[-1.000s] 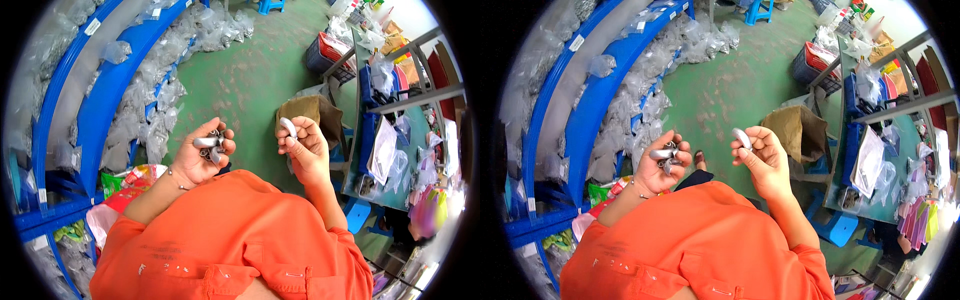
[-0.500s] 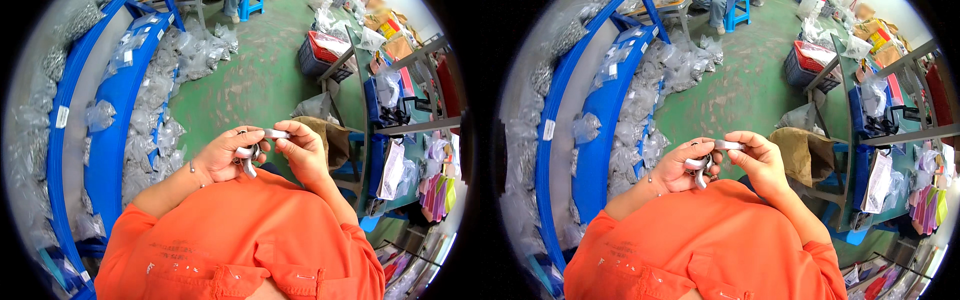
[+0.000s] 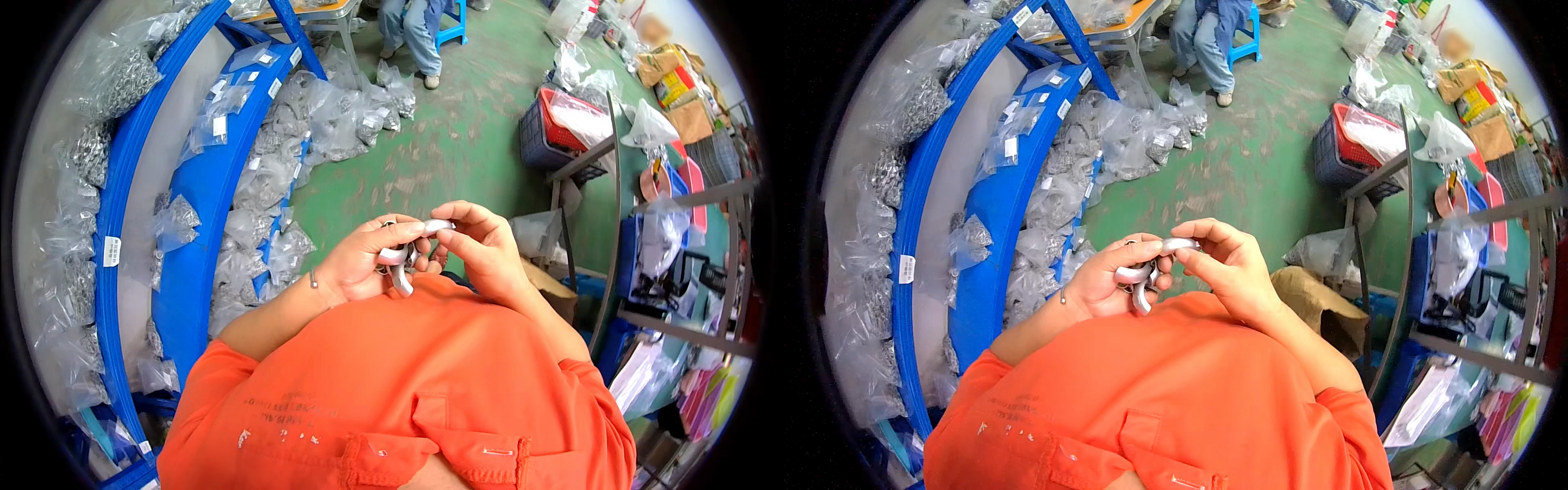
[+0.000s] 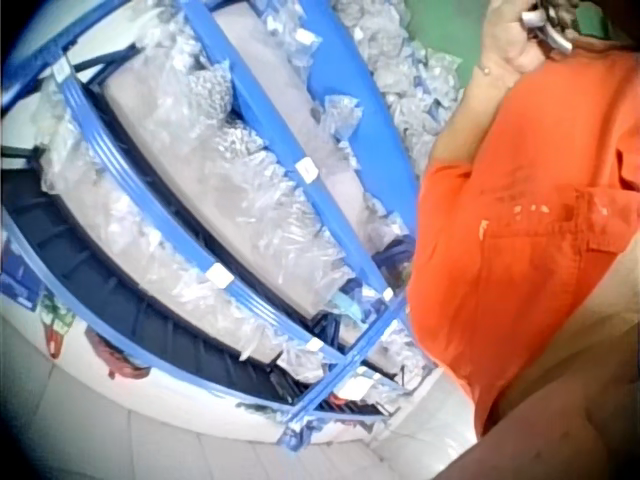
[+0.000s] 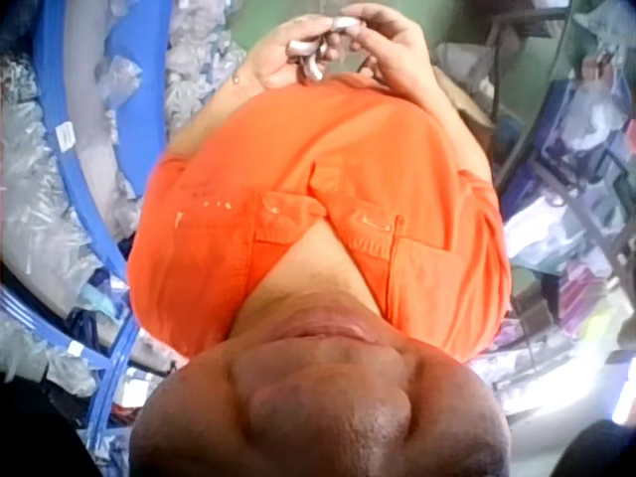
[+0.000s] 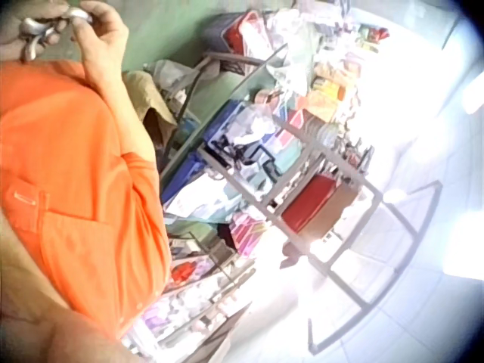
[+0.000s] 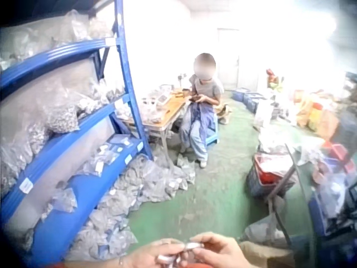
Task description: The person picks up small, curved metal hooks from a large pile on a green table and inspects them by hand. They rotate the hooks to examine the surface and shape, occasionally placing them back on the table or holding them in a cluster.
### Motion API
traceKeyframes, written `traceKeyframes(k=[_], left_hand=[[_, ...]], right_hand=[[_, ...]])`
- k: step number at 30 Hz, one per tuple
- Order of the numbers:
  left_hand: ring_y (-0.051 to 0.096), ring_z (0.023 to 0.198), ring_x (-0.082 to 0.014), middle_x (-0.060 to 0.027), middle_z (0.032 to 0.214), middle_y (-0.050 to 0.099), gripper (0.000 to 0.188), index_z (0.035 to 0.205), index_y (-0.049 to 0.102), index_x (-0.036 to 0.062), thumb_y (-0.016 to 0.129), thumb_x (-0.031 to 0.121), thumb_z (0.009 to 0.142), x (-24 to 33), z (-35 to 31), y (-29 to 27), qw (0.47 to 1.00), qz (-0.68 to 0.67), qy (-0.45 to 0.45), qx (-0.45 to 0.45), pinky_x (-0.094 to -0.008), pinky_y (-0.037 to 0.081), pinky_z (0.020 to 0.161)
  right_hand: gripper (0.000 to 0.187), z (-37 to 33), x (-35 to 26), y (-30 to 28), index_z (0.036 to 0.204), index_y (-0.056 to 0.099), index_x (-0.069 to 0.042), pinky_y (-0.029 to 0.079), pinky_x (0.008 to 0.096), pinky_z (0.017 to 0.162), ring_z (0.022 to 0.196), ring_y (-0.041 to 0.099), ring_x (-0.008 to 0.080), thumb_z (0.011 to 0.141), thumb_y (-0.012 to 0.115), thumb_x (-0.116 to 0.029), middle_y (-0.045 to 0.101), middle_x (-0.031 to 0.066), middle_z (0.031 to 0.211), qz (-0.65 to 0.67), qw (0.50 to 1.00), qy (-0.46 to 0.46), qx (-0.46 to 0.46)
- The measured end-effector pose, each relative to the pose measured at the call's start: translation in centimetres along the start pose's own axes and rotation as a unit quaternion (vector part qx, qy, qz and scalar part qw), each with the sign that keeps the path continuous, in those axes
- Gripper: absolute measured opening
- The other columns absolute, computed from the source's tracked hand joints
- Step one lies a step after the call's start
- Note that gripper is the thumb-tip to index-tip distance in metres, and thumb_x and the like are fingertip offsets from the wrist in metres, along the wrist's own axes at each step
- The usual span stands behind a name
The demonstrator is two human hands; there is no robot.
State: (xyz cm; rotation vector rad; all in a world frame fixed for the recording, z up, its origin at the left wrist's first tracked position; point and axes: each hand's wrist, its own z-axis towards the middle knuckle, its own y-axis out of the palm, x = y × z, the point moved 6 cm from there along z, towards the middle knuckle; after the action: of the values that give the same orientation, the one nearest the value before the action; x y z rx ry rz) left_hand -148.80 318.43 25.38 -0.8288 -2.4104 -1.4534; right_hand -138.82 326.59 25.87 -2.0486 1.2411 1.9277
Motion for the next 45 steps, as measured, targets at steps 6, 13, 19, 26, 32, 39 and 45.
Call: traceKeyframes(k=[6, 13, 19, 26, 32, 39, 45], left_hand=[[0.058, 0.066, -0.0175, -0.0075, 0.079, 0.058, 0.013, 0.091, 0.053, 0.0045, 0.057, 0.014, 0.083, 3.5, 4.7, 1.9, 0.998, -0.048, 0.008, 0.032, -0.0262, 0.05, 0.047], [0.06, 0.071, -0.016, -0.0048, 0.078, 0.057, 0.016, 0.094, 0.054, 0.0062, 0.058, 0.018, 0.084, 7.6, 9.1, 0.0, 0.999, -0.018, 0.023, 0.026, -0.0295, 0.045, 0.038], [0.059, 0.068, -0.0149, -0.0027, 0.076, 0.057, 0.015, 0.09, 0.056, 0.0083, 0.059, 0.021, 0.083, 14.1, 12.9, -2.2, 0.999, -0.035, -0.022, 0.028, -0.028, 0.042, 0.042], [0.056, 0.069, -0.0149, -0.0019, 0.078, 0.057, 0.012, 0.084, 0.055, 0.0105, 0.059, 0.022, 0.082, 23.2, 15.8, -6.6, 0.987, -0.139, -0.021, 0.072, -0.026, 0.041, 0.048], [0.055, 0.071, -0.0156, -0.0022, 0.078, 0.057, 0.012, 0.081, 0.055, 0.0105, 0.055, 0.022, 0.084, 27.9, 16.1, -12.7, 0.972, -0.214, 0.0, 0.097, -0.0259, 0.042, 0.051], [0.056, 0.074, -0.016, -0.0028, 0.08, 0.058, 0.013, 0.081, 0.056, 0.0105, 0.054, 0.023, 0.085, 30.2, 15.0, -16.0, 0.951, -0.296, 0.043, 0.079, -0.0277, 0.044, 0.054], [0.056, 0.077, -0.0185, -0.0047, 0.084, 0.058, 0.015, 0.083, 0.056, 0.01, 0.053, 0.024, 0.085, 30.4, 13.9, -16.0, 0.932, -0.34, 0.104, 0.067, -0.0322, 0.046, 0.057]], right_hand=[[0.023, 5.8, -3.3, -3.5, 0.1, 0.057, 0.0, 0.045, 0.0246, 0.072, 0.085, 0.054, 0.011, 0.078, 0.061, 0.0, 0.058, 0.0041, 0.093, -0.007, 0.999, -0.008, -0.043], [0.023, 11.7, -5.1, -4.3, 0.098, 0.057, 0.001, 0.046, 0.0251, 0.074, 0.085, 0.055, 0.012, 0.076, 0.061, 0.005, 0.056, 0.0052, 0.092, -0.001, 0.999, -0.003, -0.043], [0.022, 18.7, -6.9, -4.5, 0.095, 0.058, 0.004, 0.048, 0.0262, 0.064, 0.072, 0.057, 0.0138, 0.073, 0.063, 0.005, 0.06, 0.0089, 0.086, -0.044, 0.994, -0.097, 0.012], [0.022, 28.8, -8.9, -8.4, 0.095, 0.057, 0.003, 0.047, 0.0253, 0.06, 0.069, 0.057, 0.0125, 0.074, 0.065, 0.0, 0.063, 0.0101, 0.085, 0.053, 0.979, -0.124, 0.154], [0.025, 33.6, -9.9, -9.7, 0.097, 0.055, 0.003, 0.048, 0.0253, 0.064, 0.075, 0.058, 0.0144, 0.075, 0.064, 0.001, 0.061, 0.0101, 0.089, 0.077, 0.961, -0.161, 0.209], [0.023, 38.3, -10.9, -10.6, 0.097, 0.055, 0.003, 0.049, 0.0264, 0.067, 0.073, 0.059, 0.0155, 0.075, 0.063, 0.002, 0.061, 0.0104, 0.088, 0.092, 0.958, -0.175, 0.208], [0.018, 41.2, -12.6, -10.9, 0.095, 0.056, 0.001, 0.05, 0.0282, 0.07, 0.076, 0.06, 0.017, 0.077, 0.059, 0.002, 0.062, 0.011, 0.09, 0.091, 0.963, -0.197, 0.162]])
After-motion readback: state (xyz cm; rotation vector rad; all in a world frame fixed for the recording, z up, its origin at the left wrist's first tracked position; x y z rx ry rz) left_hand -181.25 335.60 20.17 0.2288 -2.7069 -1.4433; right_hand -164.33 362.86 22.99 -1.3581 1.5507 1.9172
